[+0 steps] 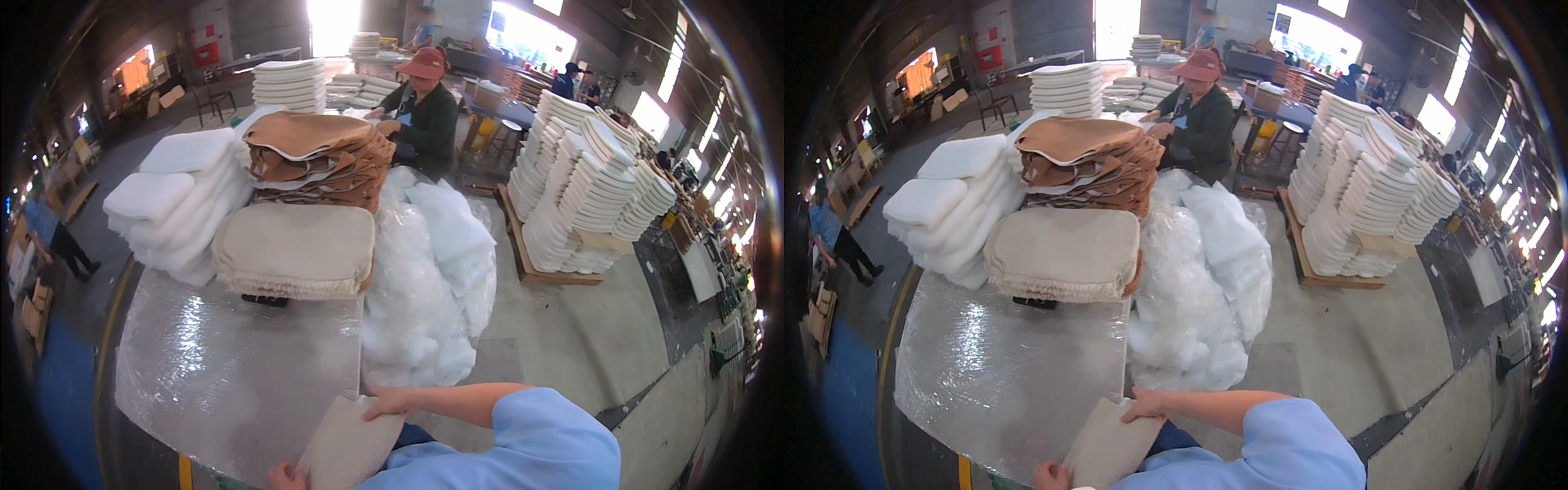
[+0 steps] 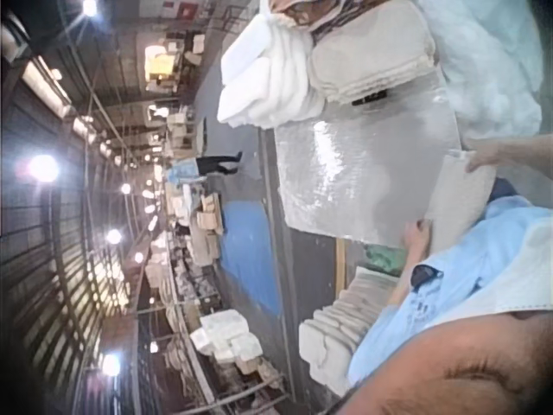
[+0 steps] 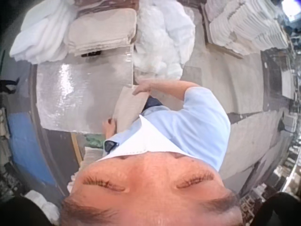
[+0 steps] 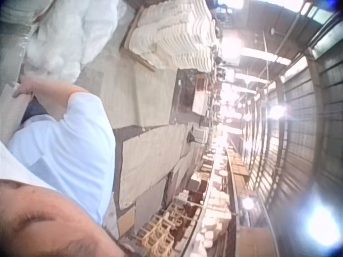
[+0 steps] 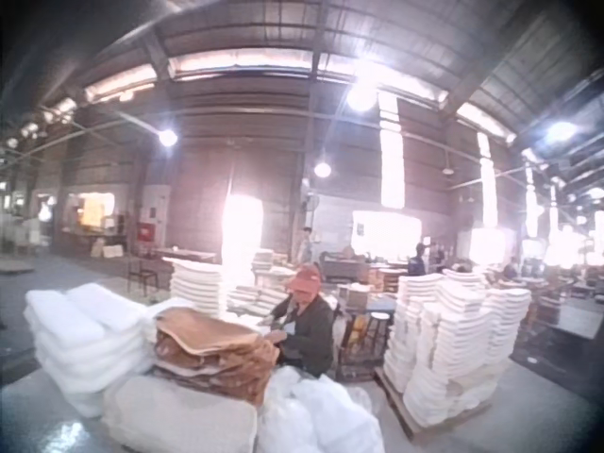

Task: The person repeatedly folds rectangular textile pads with fringed edges by hand on a plastic-covered table. The person handles each pad one at a time, aligns edges, and places folded units into a growing stack.

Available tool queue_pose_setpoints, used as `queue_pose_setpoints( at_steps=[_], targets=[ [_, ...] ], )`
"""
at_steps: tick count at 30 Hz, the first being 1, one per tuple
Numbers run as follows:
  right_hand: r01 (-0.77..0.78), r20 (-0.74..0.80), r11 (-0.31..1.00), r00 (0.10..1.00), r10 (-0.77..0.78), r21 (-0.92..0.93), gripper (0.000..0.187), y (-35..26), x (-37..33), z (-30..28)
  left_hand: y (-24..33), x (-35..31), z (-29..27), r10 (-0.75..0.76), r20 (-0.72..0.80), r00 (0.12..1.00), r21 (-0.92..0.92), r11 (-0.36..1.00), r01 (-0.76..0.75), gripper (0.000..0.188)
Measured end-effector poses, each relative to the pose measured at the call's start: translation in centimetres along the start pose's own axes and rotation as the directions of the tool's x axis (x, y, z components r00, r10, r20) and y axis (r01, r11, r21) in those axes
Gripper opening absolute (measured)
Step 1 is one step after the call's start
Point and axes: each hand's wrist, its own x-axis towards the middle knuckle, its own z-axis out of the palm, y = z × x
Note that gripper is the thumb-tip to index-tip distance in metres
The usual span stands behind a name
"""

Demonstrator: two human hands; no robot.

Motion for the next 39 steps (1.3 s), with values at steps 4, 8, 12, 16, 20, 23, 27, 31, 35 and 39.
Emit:
queue_pose_setpoints(
  at_steps=[4,8,12,16,20,23,27,31,35,39],
  targets=[
    [-0.162,0.138,0.971,0.981,0.139,0.177,0.09,-0.7,-3.7,0.3,-5.0,-4.9,1.8,-0.207,-0.194,0.959,0.236,0.939,0.251,0.056],
    [-0.282,0.256,0.944,0.938,0.234,0.173,0.066,1.0,-1.3,0.1,-5.4,-4.5,3.4,-0.302,-0.162,0.94,0.051,0.948,0.313,0.057],
    [-0.362,0.295,0.928,0.899,0.323,0.086,0.071,1.9,1.4,0.9,-5.4,-4.3,3.9,-0.35,-0.131,0.927,-0.049,0.937,0.347,0.058],
    [-0.331,0.159,0.93,0.921,0.355,-0.158,0.085,1.9,3.7,1.1,-5.4,-4.0,4.1,-0.397,-0.104,0.912,-0.135,0.914,0.382,0.06],
    [-0.318,0.033,0.913,0.941,0.337,-0.254,0.091,1.7,4.6,1.7,-5.7,-4.1,4.3,-0.434,-0.081,0.897,-0.208,0.888,0.411,0.061],
    [-0.31,-0.022,0.892,0.947,0.321,-0.33,0.099,2.0,5.8,1.7,-6.0,-4.0,4.3,-0.446,-0.062,0.893,-0.264,0.87,0.416,0.062],
    [-0.258,-0.008,0.892,0.961,0.275,-0.37,0.108,2.1,6.4,1.4,-6.7,-4.8,4.4,-0.475,-0.068,0.877,-0.377,0.826,0.418,0.064],
    [-0.175,-0.034,0.9,0.984,0.176,-0.399,0.106,2.4,5.7,0.9,-8.0,-5.6,3.8,-0.51,-0.072,0.857,-0.683,0.652,0.331,0.066],
    [0.153,-0.187,0.951,0.96,-0.207,-0.269,0.095,-3.4,4.2,0.6,-9.7,-5.3,-0.4,-0.561,-0.151,0.814,-0.976,0.213,-0.035,0.068],
    [0.64,-0.451,0.759,0.645,-0.617,-0.122,0.077,-11.5,3.0,-0.3,-6.3,-4.9,-8.2,-0.47,-0.328,0.819,-0.917,-0.052,-0.396,0.075]
  ],
)
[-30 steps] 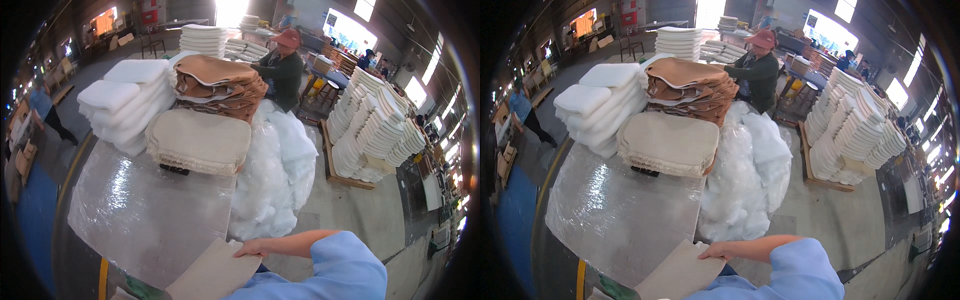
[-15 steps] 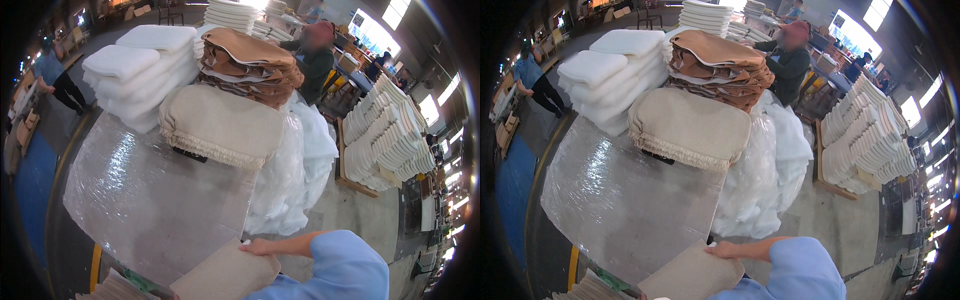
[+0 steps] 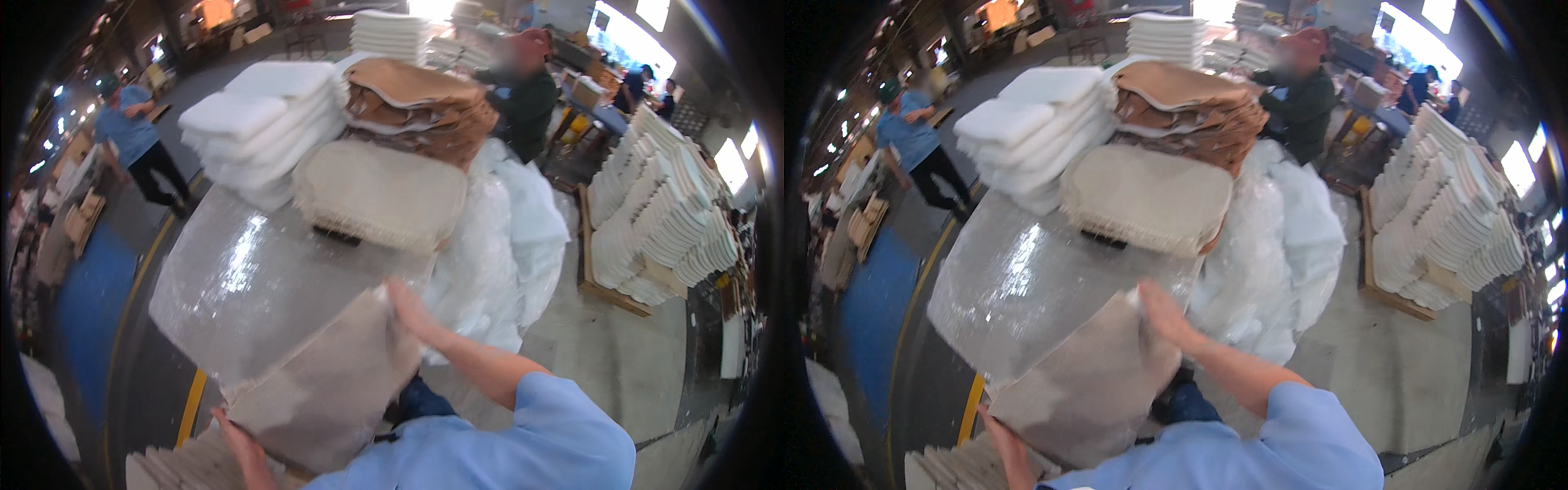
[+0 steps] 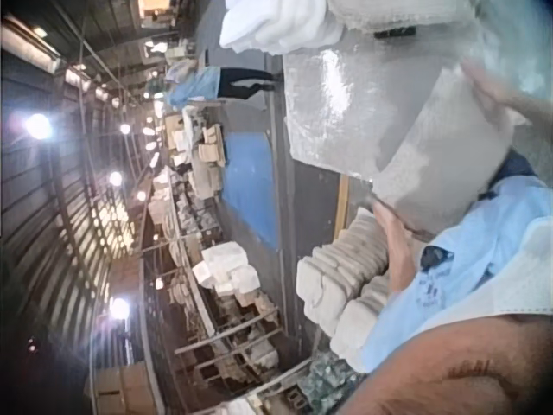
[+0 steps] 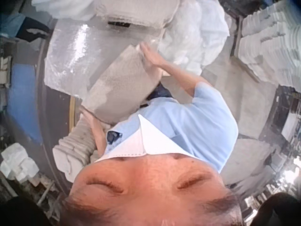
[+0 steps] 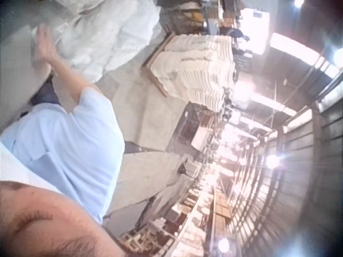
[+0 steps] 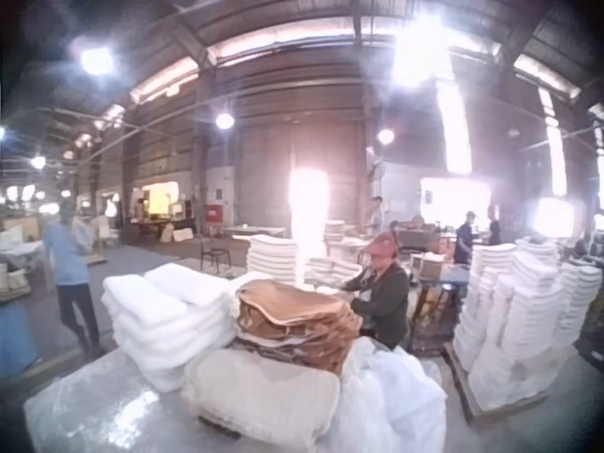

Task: The person repeatedly folds rectangular textile pads with fringed edges by hand on a plastic-covered table. The person handles each pad one at a time, aligns edges, and places folded units into a growing stack.

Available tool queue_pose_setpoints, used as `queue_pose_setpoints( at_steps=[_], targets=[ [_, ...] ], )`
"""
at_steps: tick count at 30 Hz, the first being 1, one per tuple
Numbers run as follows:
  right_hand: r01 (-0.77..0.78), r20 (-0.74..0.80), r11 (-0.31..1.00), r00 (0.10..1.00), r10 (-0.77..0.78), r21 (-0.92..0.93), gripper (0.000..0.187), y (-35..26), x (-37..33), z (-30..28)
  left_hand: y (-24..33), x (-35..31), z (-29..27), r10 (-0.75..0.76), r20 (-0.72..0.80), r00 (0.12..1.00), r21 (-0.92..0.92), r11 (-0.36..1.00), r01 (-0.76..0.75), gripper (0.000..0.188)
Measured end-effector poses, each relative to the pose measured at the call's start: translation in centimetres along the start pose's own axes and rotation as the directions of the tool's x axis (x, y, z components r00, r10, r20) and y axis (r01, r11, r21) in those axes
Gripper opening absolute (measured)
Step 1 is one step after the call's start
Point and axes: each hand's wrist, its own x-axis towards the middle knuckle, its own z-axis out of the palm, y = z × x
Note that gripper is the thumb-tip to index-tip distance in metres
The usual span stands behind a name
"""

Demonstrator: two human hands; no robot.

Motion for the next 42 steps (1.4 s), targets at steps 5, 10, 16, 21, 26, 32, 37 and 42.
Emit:
queue_pose_setpoints(
  at_steps=[5,10,16,21,26,32,37,42],
  targets=[
    [-0.115,0.069,0.665,0.993,0.095,0.738,0.082,-1.8,3.3,0.6,-2.3,0.7,2.5,0.191,0.022,0.981,-0.153,0.971,-0.186,0.06],
    [-0.145,0.07,0.499,0.984,0.166,0.855,0.081,2.2,3.7,0.4,-7.7,-1.3,4.8,0.083,0.004,0.997,-0.186,0.979,-0.081,0.052],
    [-0.165,0.098,0.465,0.982,0.164,0.87,0.079,2.4,3.3,0.6,-7.9,-2.0,4.7,0.071,-0.088,0.994,-0.082,0.994,-0.078,0.03],
    [-0.148,0.13,0.429,0.989,0.071,0.891,0.066,2.6,2.5,-0.5,-7.3,-1.9,4.4,-0.026,-0.038,0.999,-0.057,0.998,0.024,0.029],
    [-0.098,0.166,0.488,0.981,-0.098,0.867,0.05,1.0,-0.6,-2.7,-6.4,-4.0,2.0,-0.061,0.002,0.998,0.011,0.998,0.061,0.028],
    [-0.114,0.204,0.623,0.976,-0.076,0.774,0.049,0.4,-3.0,-4.2,-7.2,-6.7,1.0,-0.185,-0.024,0.982,-0.016,0.983,0.185,0.027],
    [-0.136,0.159,0.59,0.987,0.014,0.796,0.033,0.8,-3.5,-4.2,-7.6,-7.1,0.7,-0.19,-0.019,0.982,-0.01,0.982,0.19,0.029],
    [-0.223,0.242,0.365,0.97,-0.007,0.904,0.028,0.0,-3.9,-4.4,-7.8,-6.8,-0.6,-0.198,0.017,0.98,0.007,0.98,0.198,0.033]
  ],
)
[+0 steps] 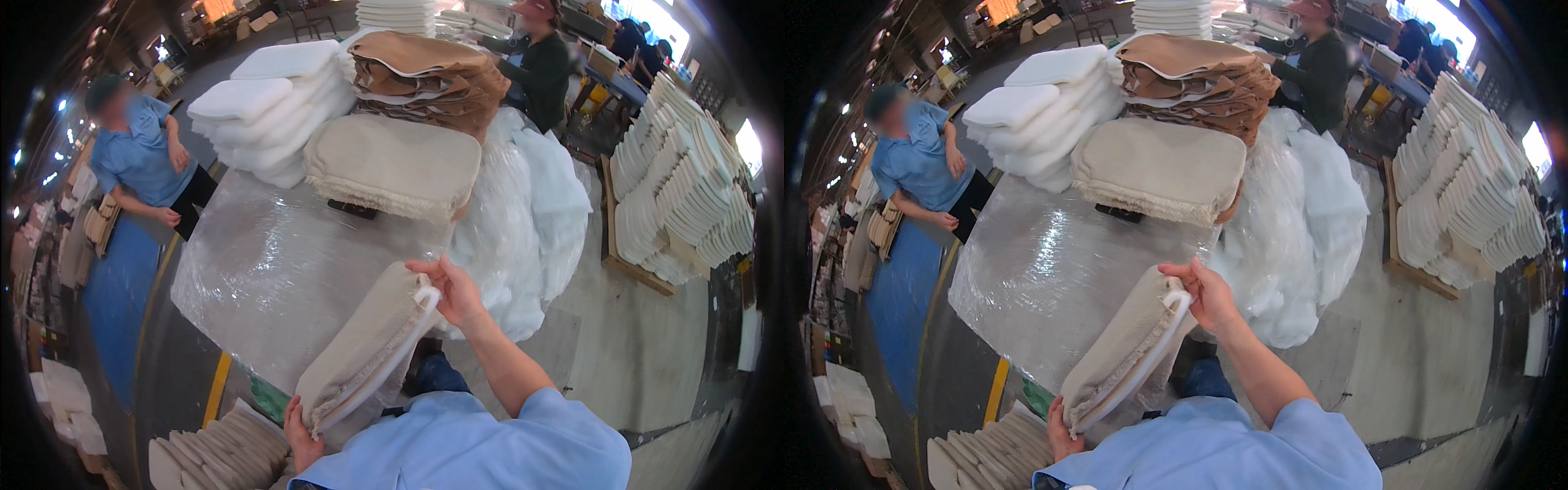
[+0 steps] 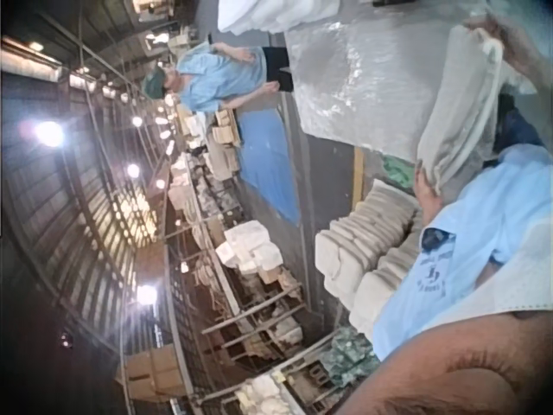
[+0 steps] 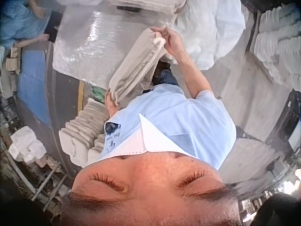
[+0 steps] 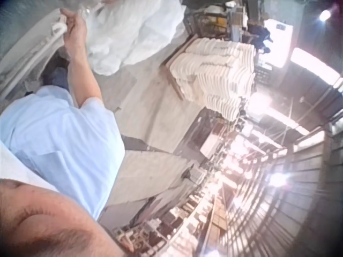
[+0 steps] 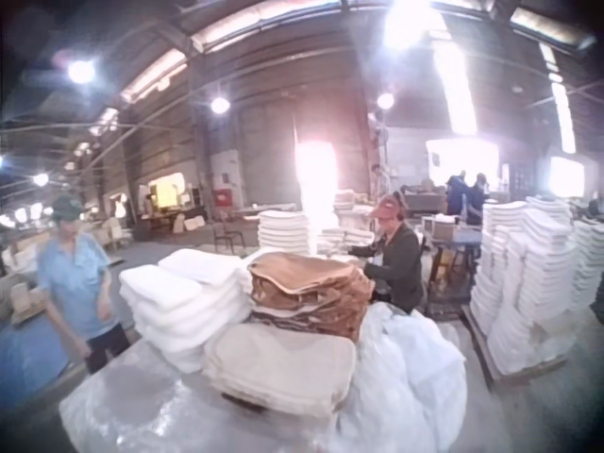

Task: The person repeatedly folds rectangular textile pads with fringed edges by hand on a plastic-covered table. The person handles each pad one at a time, aligns edges, and places folded units into a growing stack.

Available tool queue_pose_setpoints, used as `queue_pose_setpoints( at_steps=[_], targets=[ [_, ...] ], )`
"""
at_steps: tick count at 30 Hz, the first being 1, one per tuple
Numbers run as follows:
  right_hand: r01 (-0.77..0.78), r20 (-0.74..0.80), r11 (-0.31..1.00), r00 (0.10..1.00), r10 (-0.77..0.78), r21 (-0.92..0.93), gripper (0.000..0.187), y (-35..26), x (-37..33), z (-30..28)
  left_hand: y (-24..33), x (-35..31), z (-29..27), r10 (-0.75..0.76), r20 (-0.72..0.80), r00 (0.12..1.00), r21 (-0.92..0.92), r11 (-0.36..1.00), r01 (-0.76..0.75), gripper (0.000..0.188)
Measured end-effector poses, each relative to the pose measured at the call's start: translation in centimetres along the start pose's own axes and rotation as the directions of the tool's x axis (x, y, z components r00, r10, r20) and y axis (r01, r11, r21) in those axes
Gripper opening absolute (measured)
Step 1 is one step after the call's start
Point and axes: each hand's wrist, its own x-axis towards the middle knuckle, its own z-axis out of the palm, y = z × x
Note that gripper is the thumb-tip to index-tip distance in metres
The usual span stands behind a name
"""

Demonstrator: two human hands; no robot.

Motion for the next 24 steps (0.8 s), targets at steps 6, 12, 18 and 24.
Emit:
queue_pose_setpoints(
  at_steps=[6,12,18,24],
  targets=[
    [0.194,0.188,0.97,0.968,-0.165,-0.146,0.019,0.7,-1.2,1.4,0.6,0.2,-1.8,0.257,0.298,0.919,0.52,0.764,-0.382,0.044],
    [0.286,0.256,0.773,0.953,-0.164,-0.566,0.015,-0.6,-2.2,2.1,0.2,0.6,-1.4,0.006,0.123,0.992,0.136,0.99,-0.022,0.046],
    [0.262,0.223,0.95,0.949,-0.222,-0.171,0.006,0.9,-0.8,1.8,-0.1,0.5,-0.7,-0.019,0.085,0.996,0.161,0.987,0.005,0.046],
    [0.279,0.139,0.952,0.955,-0.261,-0.123,0.006,-0.6,5.3,5.6,-1.9,-2.2,0.8,-0.308,-0.023,0.951,0.101,0.946,0.308,0.052]
  ],
)
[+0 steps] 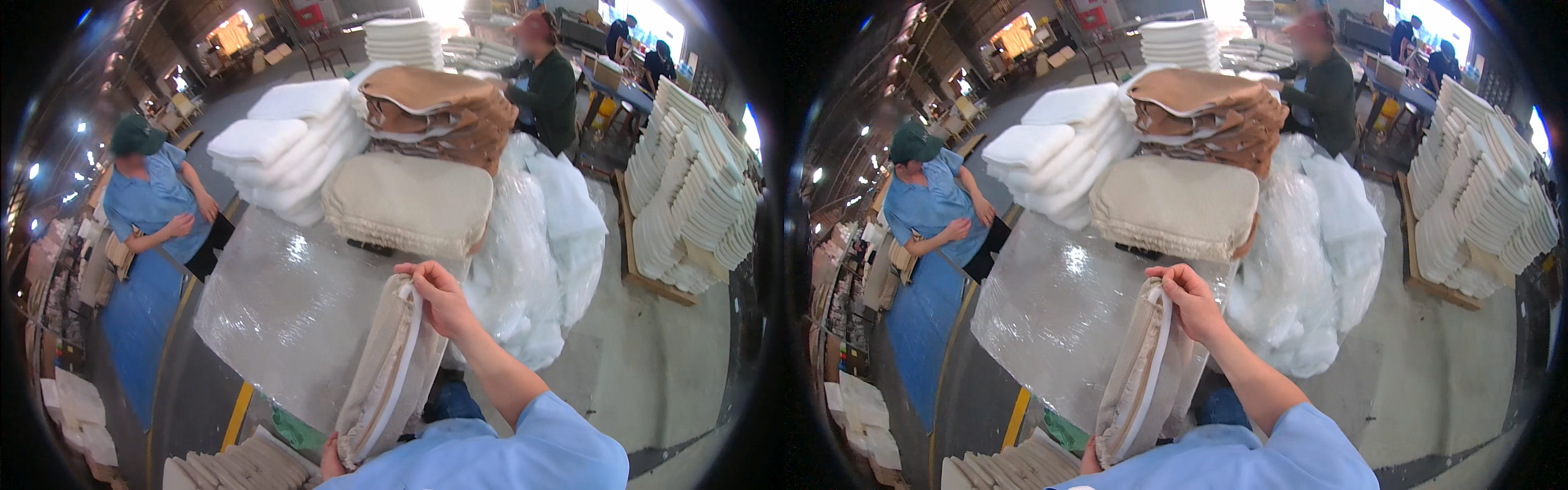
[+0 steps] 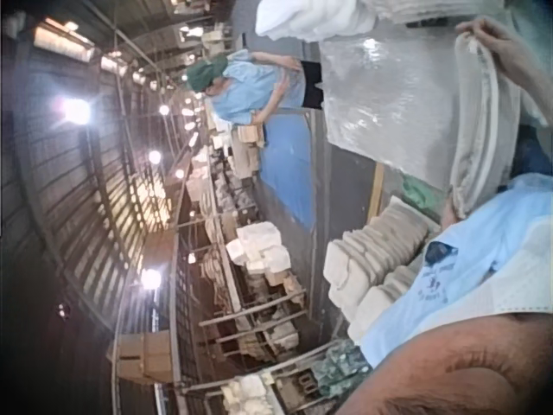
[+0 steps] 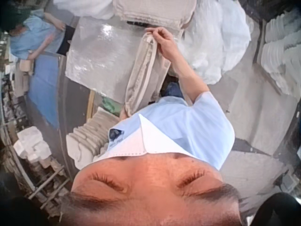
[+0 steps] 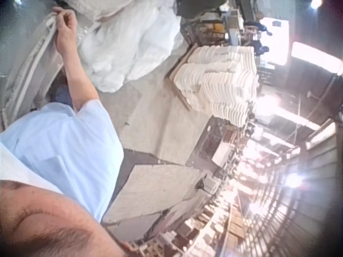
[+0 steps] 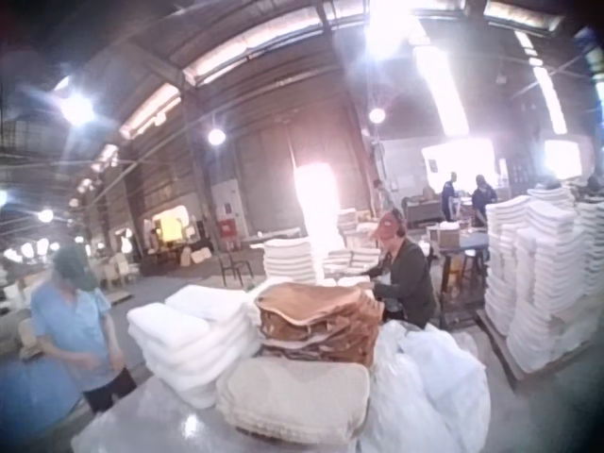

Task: The person repeatedly folds rectangular textile pads with fringed edges by hand on a plastic-covered table. The person handles each pad one at a time, aligns edges, and places folded units into a growing stack.

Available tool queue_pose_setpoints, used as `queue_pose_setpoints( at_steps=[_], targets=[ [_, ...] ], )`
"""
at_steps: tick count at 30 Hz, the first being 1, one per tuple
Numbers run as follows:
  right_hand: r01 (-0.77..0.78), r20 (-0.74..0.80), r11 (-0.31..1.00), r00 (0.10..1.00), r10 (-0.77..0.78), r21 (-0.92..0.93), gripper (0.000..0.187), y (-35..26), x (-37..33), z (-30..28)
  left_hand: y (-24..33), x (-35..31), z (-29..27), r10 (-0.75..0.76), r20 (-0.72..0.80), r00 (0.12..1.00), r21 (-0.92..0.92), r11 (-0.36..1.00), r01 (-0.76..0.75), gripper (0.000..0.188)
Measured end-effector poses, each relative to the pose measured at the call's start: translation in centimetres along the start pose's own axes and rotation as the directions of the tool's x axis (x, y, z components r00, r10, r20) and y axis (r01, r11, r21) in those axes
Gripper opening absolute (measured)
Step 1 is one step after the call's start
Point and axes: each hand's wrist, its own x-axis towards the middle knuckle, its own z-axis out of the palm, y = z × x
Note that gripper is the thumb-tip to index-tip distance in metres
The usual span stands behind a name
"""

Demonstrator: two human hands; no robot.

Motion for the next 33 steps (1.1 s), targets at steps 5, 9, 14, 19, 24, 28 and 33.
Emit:
queue_pose_setpoints(
  at_steps=[5,9,14,19,24,28,33],
  targets=[
    [0.109,-0.227,0.87,0.943,-0.243,-0.48,0.007,3.0,6.7,0.3,-2.0,0.4,2.6,0.063,0.349,0.935,0.34,0.921,-0.189,0.053],
    [0.018,-0.345,0.678,0.851,-0.396,-0.735,0.01,5.6,8.1,-0.1,-1.2,-0.6,3.8,0.131,0.644,0.754,0.552,0.603,-0.576,0.053],
    [0.021,-0.319,0.693,0.877,-0.359,-0.721,0.012,7.0,8.6,1.4,6.3,-0.5,12.7,0.049,0.584,0.81,0.778,0.252,-0.576,0.056],
    [0.106,-0.172,0.719,0.937,-0.303,-0.687,0.024,8.7,11.0,1.5,8.7,4.4,23.5,0.459,0.704,0.542,0.518,0.189,-0.834,0.097],
    [-0.106,-0.084,0.749,0.994,0.068,-0.654,0.033,6.9,12.8,0.0,11.8,4.8,29.3,0.512,0.521,0.683,0.697,0.207,-0.686,0.09],
    [-0.263,-0.176,0.84,0.963,0.203,-0.475,0.026,7.5,13.2,0.1,13.1,6.5,30.4,0.568,0.436,0.699,0.704,0.268,-0.657,0.064],
    [-0.09,-0.125,0.886,0.991,0.037,-0.455,0.017,10.9,13.2,1.3,14.4,9.5,28.5,0.625,0.396,0.673,0.646,0.331,-0.688,0.06]
  ],
)
